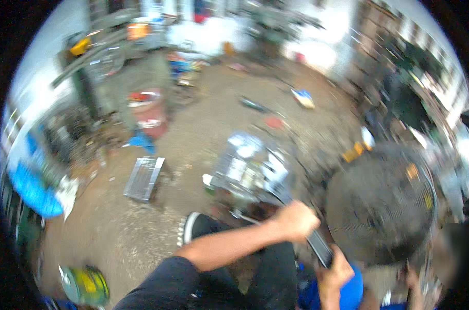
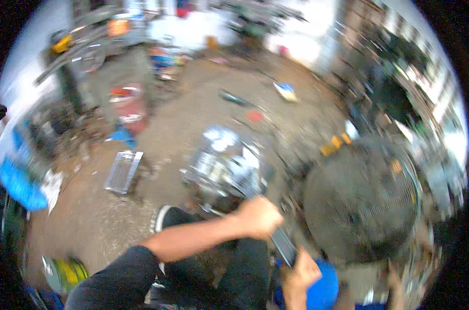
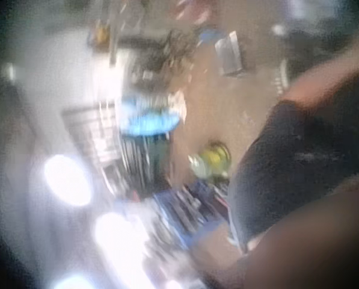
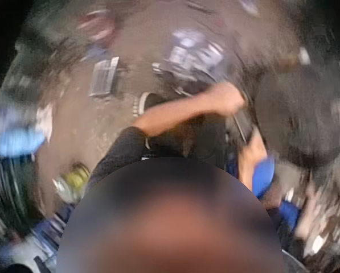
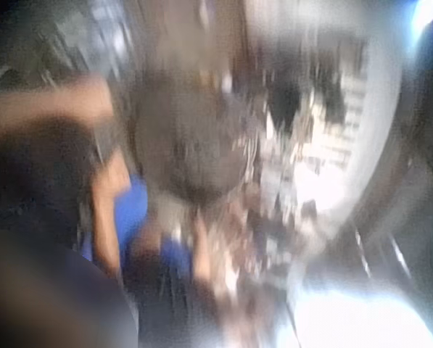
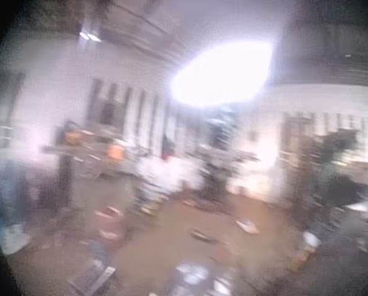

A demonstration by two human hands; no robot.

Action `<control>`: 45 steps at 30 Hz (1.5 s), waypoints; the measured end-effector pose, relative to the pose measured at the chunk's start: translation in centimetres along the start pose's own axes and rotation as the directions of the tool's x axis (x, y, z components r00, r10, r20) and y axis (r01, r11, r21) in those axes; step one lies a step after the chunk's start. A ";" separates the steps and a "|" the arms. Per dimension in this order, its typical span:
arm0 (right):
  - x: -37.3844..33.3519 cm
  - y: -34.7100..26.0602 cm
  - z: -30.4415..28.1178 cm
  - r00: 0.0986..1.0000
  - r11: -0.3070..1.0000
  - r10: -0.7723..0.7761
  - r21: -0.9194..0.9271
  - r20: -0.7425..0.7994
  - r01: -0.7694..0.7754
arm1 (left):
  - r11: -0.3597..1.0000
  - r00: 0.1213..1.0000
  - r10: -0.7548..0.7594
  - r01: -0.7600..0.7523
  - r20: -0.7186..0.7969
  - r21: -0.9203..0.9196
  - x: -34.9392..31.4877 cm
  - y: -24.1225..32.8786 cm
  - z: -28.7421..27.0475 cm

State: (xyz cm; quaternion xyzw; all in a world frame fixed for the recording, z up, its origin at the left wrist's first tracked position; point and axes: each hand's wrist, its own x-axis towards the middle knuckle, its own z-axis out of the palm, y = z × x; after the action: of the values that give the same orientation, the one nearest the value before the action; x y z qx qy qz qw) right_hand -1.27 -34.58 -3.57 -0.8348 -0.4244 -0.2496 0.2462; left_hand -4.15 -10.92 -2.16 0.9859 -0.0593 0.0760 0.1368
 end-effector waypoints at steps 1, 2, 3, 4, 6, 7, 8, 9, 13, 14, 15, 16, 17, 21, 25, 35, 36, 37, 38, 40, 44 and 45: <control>1.1 1.1 0.6 1.000 1.000 -0.011 -0.003 -0.009 0.011 | 0.998 0.997 -0.057 0.058 -0.046 0.004 0.4 0.2 0.2; 1.9 2.4 1.1 0.999 0.999 -0.008 -0.040 -0.043 0.006 | 0.998 0.991 -0.061 0.057 -0.116 -0.037 1.1 0.5 0.4; 3.2 4.2 1.4 0.993 0.994 0.095 -0.064 0.076 -0.090 | 0.993 0.984 -0.111 0.103 -0.141 -0.062 2.2 0.5 0.6; 4.8 6.0 2.5 0.999 0.999 0.031 -0.029 -0.036 -0.032 | 0.987 0.976 -0.150 0.137 -0.160 -0.087 3.4 0.5 0.7; 7.8 9.8 4.6 1.000 0.998 0.023 -0.050 -0.013 -0.023 | 0.972 0.939 -0.226 0.201 -0.261 -0.120 5.4 -0.2 0.7; 9.0 11.3 5.6 0.998 0.996 0.062 -0.073 0.026 -0.060 | 0.975 0.929 -0.212 0.178 -0.304 -0.135 5.8 -0.7 0.5; 10.2 13.1 7.0 0.993 0.991 0.099 -0.097 0.058 -0.094 | 0.965 0.953 -0.201 0.152 -0.228 -0.215 6.3 -1.5 0.3; 11.4 14.5 7.9 0.995 0.991 0.079 -0.109 0.060 -0.073 | 0.968 0.947 -0.177 0.118 -0.269 -0.222 5.8 -2.4 -0.1; 15.5 19.9 12.5 0.995 0.993 -0.062 -0.094 0.079 0.069 | 0.977 0.908 -0.165 0.205 -0.384 0.064 1.5 -8.5 -2.9; 16.3 20.8 13.8 0.997 0.996 -0.068 -0.064 -0.040 0.065 | 0.964 0.914 -0.212 0.254 -0.346 0.081 0.4 -10.4 -3.7; 17.5 21.7 14.8 0.968 0.970 -0.235 -0.081 -0.083 0.229 | 0.969 0.929 -0.243 0.248 -0.279 -0.020 -0.3 -11.5 -4.1; 18.8 22.5 15.6 0.934 0.943 -0.328 -0.111 -0.140 0.315 | 0.961 0.934 -0.277 0.266 -0.227 -0.080 -0.8 -12.6 -4.2; 20.2 22.9 16.7 0.967 0.959 -0.251 -0.144 -0.035 0.244 | 0.961 0.927 -0.275 0.254 -0.254 -0.111 -0.8 -13.0 -3.8; 26.1 21.6 18.2 0.902 0.902 -0.430 -0.065 -0.037 0.427 | 0.944 0.806 -0.326 0.254 -0.494 -0.210 0.4 -12.9 -1.0; 29.1 19.3 16.4 0.914 0.959 -0.223 -0.094 0.338 0.269 | 0.909 0.685 -0.416 0.333 -0.597 -0.252 2.0 -12.5 0.9; 31.8 25.7 24.2 0.972 0.987 0.024 0.151 0.235 -0.062 | 0.847 0.619 -0.504 0.489 -0.602 -0.207 2.5 -11.0 0.3; 31.8 26.6 24.4 0.966 0.985 0.027 0.156 0.257 -0.069 | 0.839 0.642 -0.536 0.474 -0.548 -0.266 2.4 -11.2 0.2; 31.5 27.2 24.6 0.961 0.847 0.093 0.487 0.260 -0.213 | 0.833 0.621 -0.537 0.497 -0.570 -0.243 2.5 -11.1 0.2; 31.8 27.6 24.6 0.976 0.927 -0.060 0.375 0.209 -0.023 | 0.834 0.608 -0.517 0.515 -0.603 -0.196 2.5 -11.1 0.2; 32.5 27.6 24.5 0.842 0.841 -0.539 -0.054 0.006 0.538 | 0.819 0.634 -0.539 0.548 -0.555 -0.170 2.5 -11.3 -0.1; 38.0 22.8 28.4 0.873 0.885 -0.398 -0.134 0.283 0.447 | 0.755 0.568 -0.607 0.631 -0.556 -0.180 2.8 -11.1 -0.9; 39.8 20.5 30.5 0.869 0.874 -0.419 -0.143 0.264 0.465 | 0.718 0.528 -0.642 0.669 -0.556 -0.193 3.0 -11.1 -1.1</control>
State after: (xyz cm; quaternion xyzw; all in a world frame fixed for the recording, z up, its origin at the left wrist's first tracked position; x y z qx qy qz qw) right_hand 42.65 -2.91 -5.78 -0.7580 -0.6025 -0.2454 0.0467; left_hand 0.21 -0.31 -3.50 0.8633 0.3617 0.3208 0.1448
